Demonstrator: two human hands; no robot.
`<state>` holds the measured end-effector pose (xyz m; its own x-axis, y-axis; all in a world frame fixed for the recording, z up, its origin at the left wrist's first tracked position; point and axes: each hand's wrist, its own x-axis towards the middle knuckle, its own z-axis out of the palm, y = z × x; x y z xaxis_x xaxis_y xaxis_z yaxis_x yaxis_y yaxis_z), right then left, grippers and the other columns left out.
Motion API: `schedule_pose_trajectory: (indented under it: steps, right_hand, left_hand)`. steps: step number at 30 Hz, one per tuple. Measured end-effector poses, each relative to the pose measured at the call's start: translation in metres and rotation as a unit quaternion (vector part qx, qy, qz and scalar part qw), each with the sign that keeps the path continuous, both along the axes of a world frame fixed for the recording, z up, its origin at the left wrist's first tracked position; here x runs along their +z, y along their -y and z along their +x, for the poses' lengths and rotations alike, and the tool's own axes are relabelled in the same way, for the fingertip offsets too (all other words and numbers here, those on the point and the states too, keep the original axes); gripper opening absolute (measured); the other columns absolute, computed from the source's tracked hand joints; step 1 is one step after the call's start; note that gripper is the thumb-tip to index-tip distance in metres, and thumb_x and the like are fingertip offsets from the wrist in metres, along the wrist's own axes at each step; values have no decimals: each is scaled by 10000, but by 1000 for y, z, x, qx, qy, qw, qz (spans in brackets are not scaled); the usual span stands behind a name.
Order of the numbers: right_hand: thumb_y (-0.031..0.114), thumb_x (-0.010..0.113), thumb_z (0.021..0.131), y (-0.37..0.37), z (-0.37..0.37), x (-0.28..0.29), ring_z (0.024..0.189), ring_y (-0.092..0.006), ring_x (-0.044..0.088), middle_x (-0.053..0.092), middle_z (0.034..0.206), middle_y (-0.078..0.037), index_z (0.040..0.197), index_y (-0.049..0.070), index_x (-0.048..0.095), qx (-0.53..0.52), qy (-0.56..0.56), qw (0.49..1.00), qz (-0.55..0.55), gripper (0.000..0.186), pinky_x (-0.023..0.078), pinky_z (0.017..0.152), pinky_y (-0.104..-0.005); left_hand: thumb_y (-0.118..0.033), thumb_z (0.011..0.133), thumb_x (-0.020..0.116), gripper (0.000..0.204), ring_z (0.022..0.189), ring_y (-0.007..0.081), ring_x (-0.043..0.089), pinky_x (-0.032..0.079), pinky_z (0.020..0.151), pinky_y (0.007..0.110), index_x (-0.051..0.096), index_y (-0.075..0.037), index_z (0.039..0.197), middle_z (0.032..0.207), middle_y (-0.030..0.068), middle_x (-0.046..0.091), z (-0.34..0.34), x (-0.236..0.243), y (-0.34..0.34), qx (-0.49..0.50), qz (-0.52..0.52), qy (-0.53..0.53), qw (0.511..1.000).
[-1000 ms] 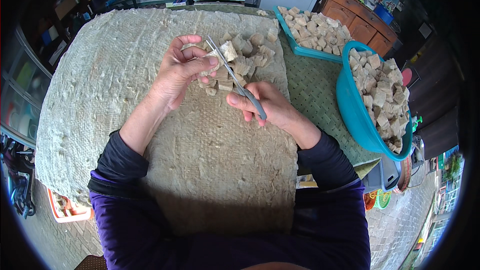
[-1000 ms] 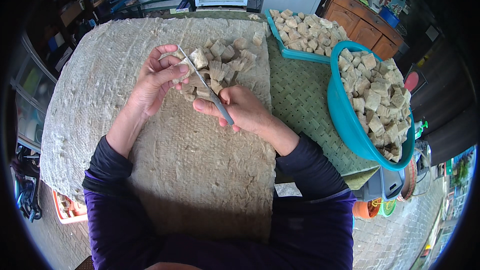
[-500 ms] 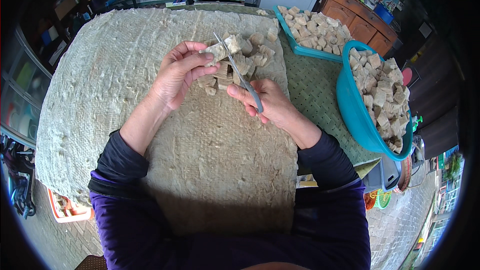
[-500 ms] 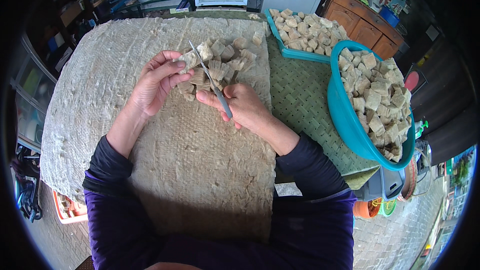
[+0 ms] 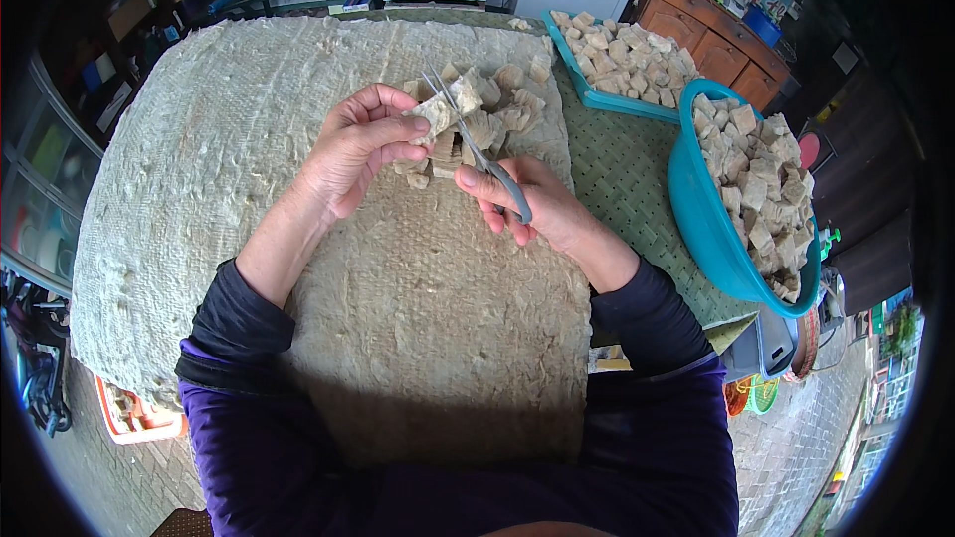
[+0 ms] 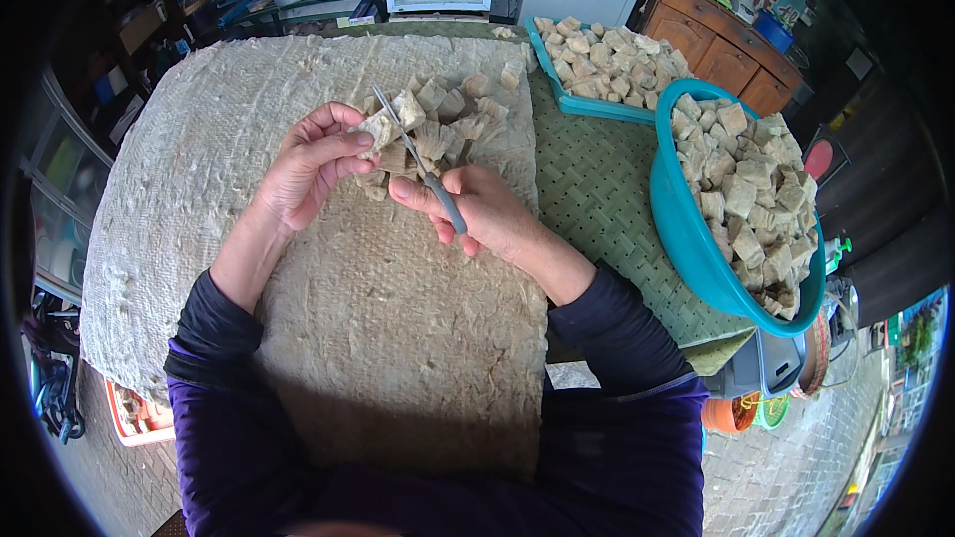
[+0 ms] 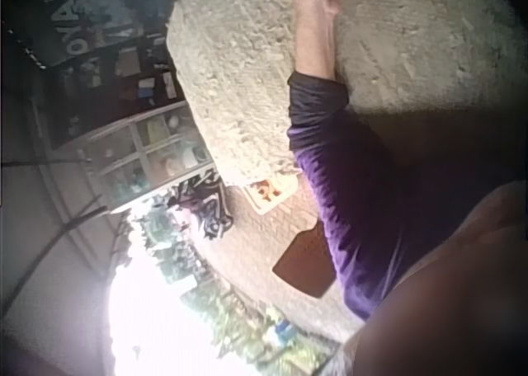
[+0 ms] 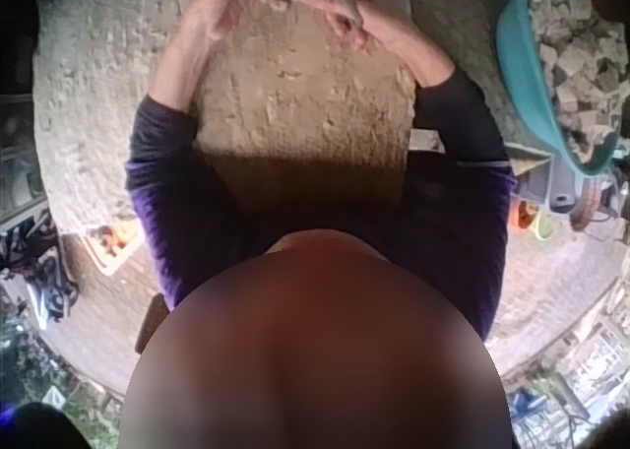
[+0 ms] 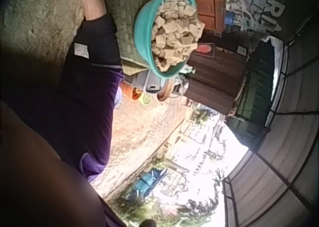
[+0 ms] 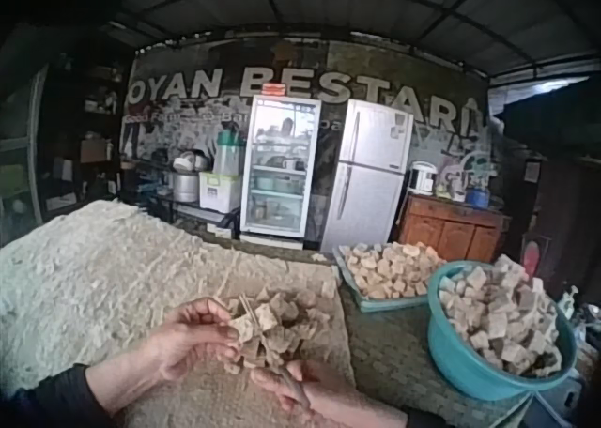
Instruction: Cutting a block of fibrous material into small cubes using scissors and placing them in a bowl.
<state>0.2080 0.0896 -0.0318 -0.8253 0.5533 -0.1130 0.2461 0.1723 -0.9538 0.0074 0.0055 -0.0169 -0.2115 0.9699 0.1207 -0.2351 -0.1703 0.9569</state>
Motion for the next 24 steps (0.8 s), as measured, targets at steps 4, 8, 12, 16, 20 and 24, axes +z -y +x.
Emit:
schedule_pose_trajectory:
  steps: [4,8,12,16,20,24]
  right_hand:
    - [582,646,771,2,-2,-2,294,-38,394,467,452,10,541,101,485,-30,4,1000,-2,558,281,274,-171]
    - [548,669,771,3,-3,-2,288,-37,385,455,444,17,563,97,483,-54,11,998,-11,531,262,264,-169]
    - [539,667,778,3,-3,1,284,-41,383,457,440,14,562,93,485,-59,23,998,-9,528,258,261,-176]
    - [520,662,792,3,-3,2,279,-45,378,457,434,13,545,93,483,-55,32,998,3,524,257,261,-183]
    - [514,664,794,3,-3,2,284,-46,383,456,432,13,528,93,481,-50,27,998,9,530,264,267,-187]
    - [522,667,788,0,-2,0,297,-45,396,458,432,13,526,93,481,-34,36,999,16,536,276,276,-191]
  left_hand:
    - [-6,824,604,204,774,170,664,560,678,214,529,-3,1014,886,93,629,-2,-1,0,1,-3,36,999]
    - [-13,828,603,221,782,177,666,561,679,214,528,3,1035,895,96,628,-1,-1,0,15,-10,42,999]
    - [-24,832,604,235,784,180,665,562,686,221,527,7,1052,901,92,624,-3,-2,-1,18,-13,48,999]
    - [-29,833,606,240,786,181,664,561,687,228,529,7,1057,898,85,623,-3,-3,-2,21,-17,47,999]
    - [-28,834,605,236,784,181,664,560,683,230,531,5,1056,899,85,625,-5,-4,-2,20,-17,48,999]
    - [-26,833,606,229,780,178,664,558,679,225,536,5,1049,898,87,626,-6,-4,-2,14,-16,54,998]
